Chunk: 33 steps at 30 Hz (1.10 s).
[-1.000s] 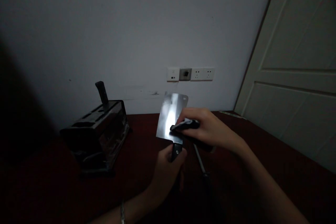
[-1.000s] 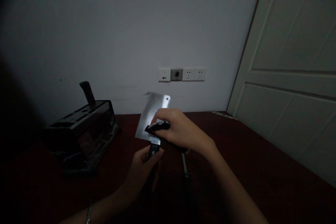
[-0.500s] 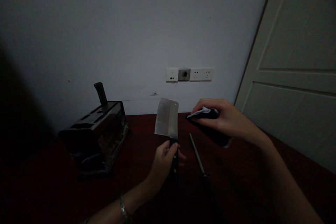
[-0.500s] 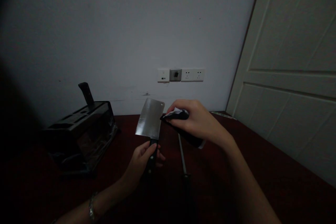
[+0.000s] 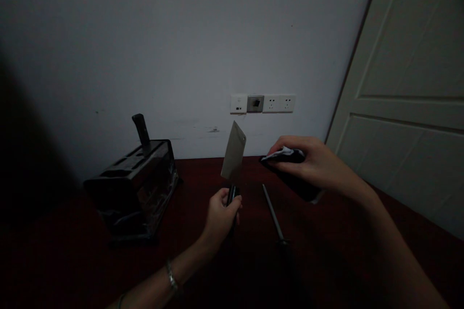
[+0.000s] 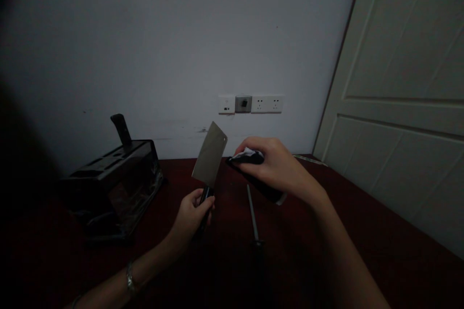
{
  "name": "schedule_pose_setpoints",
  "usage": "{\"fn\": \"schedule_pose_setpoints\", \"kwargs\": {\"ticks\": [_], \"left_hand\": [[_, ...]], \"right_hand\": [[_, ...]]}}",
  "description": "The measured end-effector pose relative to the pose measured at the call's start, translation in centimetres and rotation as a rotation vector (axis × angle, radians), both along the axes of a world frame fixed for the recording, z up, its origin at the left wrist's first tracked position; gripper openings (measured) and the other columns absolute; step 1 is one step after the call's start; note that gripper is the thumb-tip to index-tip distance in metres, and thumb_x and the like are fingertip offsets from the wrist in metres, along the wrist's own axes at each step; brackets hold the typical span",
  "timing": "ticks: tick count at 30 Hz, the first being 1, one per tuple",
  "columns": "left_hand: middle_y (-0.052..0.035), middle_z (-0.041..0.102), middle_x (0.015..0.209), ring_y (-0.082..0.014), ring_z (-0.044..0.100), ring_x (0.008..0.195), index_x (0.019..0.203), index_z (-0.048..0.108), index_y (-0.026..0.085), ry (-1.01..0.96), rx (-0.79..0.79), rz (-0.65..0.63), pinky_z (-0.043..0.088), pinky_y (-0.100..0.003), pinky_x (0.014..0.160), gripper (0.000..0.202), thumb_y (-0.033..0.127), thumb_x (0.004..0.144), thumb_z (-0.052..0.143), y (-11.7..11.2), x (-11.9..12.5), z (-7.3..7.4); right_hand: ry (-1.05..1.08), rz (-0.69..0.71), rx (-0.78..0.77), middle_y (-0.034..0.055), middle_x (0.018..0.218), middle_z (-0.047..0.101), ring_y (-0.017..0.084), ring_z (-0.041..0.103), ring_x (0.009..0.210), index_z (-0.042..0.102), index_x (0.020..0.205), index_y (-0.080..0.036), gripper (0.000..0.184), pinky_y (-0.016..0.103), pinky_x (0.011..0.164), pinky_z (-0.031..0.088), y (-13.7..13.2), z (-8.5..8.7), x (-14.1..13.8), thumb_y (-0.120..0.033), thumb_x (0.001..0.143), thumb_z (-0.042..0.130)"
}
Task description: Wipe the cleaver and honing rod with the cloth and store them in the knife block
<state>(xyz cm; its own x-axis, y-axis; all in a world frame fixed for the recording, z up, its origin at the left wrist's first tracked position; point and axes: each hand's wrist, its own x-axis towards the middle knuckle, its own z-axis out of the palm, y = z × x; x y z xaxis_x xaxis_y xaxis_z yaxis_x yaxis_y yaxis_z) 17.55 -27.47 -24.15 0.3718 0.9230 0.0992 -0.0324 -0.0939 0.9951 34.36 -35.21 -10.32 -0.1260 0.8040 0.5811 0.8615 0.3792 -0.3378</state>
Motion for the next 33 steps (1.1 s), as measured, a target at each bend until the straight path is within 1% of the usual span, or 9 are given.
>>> {"fn": "schedule_pose_setpoints", "kwargs": {"ticks": [3, 7, 11, 15, 17, 19, 22, 28, 33], "left_hand": [[0.0104, 0.041, 0.036, -0.0086, 0.042, 0.028, 0.075, 0.037, 0.02, -0.009, -0.021, -0.008, 0.029, -0.015, 0.03, 0.019, 0.032, 0.072, 0.051, -0.7, 0.1, -0.4], [0.0133, 0.037, 0.032, -0.0083, 0.033, 0.023, 0.08, 0.032, 0.022, 0.023, -0.049, -0.021, 0.025, -0.015, 0.024, 0.018, 0.034, 0.076, 0.045, -0.8, 0.2, -0.7], [0.0143, 0.038, 0.039, -0.005, 0.032, 0.025, 0.078, 0.031, 0.023, -0.055, -0.054, 0.041, 0.024, -0.013, 0.026, 0.029, 0.034, 0.07, 0.055, -0.3, 0.3, -0.8], [0.0162, 0.034, 0.037, -0.0042, 0.029, 0.023, 0.078, 0.031, 0.022, -0.086, -0.092, 0.019, 0.022, -0.013, 0.027, 0.034, 0.037, 0.068, 0.06, -0.3, 0.6, -1.3], [0.0163, 0.033, 0.037, -0.0043, 0.028, 0.022, 0.079, 0.032, 0.022, -0.087, -0.119, 0.019, 0.021, -0.014, 0.028, 0.034, 0.037, 0.068, 0.06, -0.5, 0.7, -1.5], [0.0152, 0.036, 0.039, -0.0039, 0.029, 0.024, 0.079, 0.034, 0.022, -0.101, -0.13, 0.037, 0.022, -0.015, 0.03, 0.033, 0.035, 0.067, 0.061, -0.8, 0.7, -1.6], [0.0133, 0.039, 0.043, -0.0035, 0.032, 0.028, 0.078, 0.036, 0.021, -0.133, -0.126, 0.08, 0.024, -0.015, 0.034, 0.031, 0.032, 0.066, 0.063, -1.0, 0.7, -1.6], [0.0091, 0.045, 0.052, -0.0049, 0.041, 0.04, 0.075, 0.039, 0.019, -0.165, -0.097, 0.133, 0.03, -0.016, 0.042, 0.025, 0.023, 0.063, 0.061, -1.2, 0.8, -1.4], [0.0068, 0.047, 0.058, -0.0063, 0.043, 0.05, 0.072, 0.038, 0.019, -0.185, -0.051, 0.148, 0.034, -0.017, 0.048, 0.023, 0.018, 0.062, 0.058, -1.7, 1.0, -1.4]], "right_hand": [[0.012, -0.024, 0.001, -0.0009, 0.068, 0.061, 0.012, 0.054, 0.059, 0.063, 0.08, -0.019, 0.013, 0.021, 0.053, 0.039, -0.1, -0.1, 0.1, -0.03, 0.075, 0.059], [0.056, -0.083, -0.007, -0.0017, 0.062, 0.058, 0.011, 0.049, 0.053, 0.061, 0.085, -0.019, 0.02, 0.02, 0.047, 0.035, 0.0, -1.4, 0.3, -0.037, 0.078, 0.056], [0.191, -0.039, -0.087, -0.0014, 0.065, 0.056, 0.011, 0.048, 0.055, 0.057, 0.085, -0.019, 0.021, 0.02, 0.048, 0.035, 1.0, -4.7, -0.1, -0.038, 0.079, 0.054], [0.443, 0.041, -0.214, -0.0018, 0.069, 0.055, 0.012, 0.05, 0.063, 0.055, 0.081, -0.019, 0.018, 0.021, 0.054, 0.038, 2.4, -8.7, -1.6, -0.036, 0.075, 0.058], [0.542, 0.05, -0.246, -0.0024, 0.067, 0.054, 0.012, 0.049, 0.063, 0.055, 0.077, -0.019, 0.016, 0.022, 0.055, 0.038, 2.9, -10.1, -2.3, -0.033, 0.072, 0.061], [0.618, 0.065, -0.253, -0.0031, 0.065, 0.053, 0.012, 0.049, 0.063, 0.055, 0.075, -0.018, 0.015, 0.022, 0.056, 0.038, 3.3, -11.0, -2.9, -0.032, 0.07, 0.061], [0.692, 0.1, -0.25, -0.0035, 0.065, 0.052, 0.012, 0.048, 0.062, 0.055, 0.074, -0.018, 0.015, 0.023, 0.057, 0.037, 3.7, -11.7, -3.3, -0.031, 0.069, 0.061], [0.713, 0.134, -0.261, -0.0021, 0.067, 0.055, 0.013, 0.049, 0.066, 0.058, 0.074, -0.017, 0.015, 0.024, 0.062, 0.038, 4.1, -12.4, -4.1, -0.03, 0.069, 0.062], [0.751, 0.068, -0.234, -0.0045, 0.059, 0.049, 0.012, 0.046, 0.059, 0.053, 0.067, -0.018, 0.014, 0.022, 0.056, 0.037, 4.1, -12.3, -5.0, -0.028, 0.065, 0.062]]}}
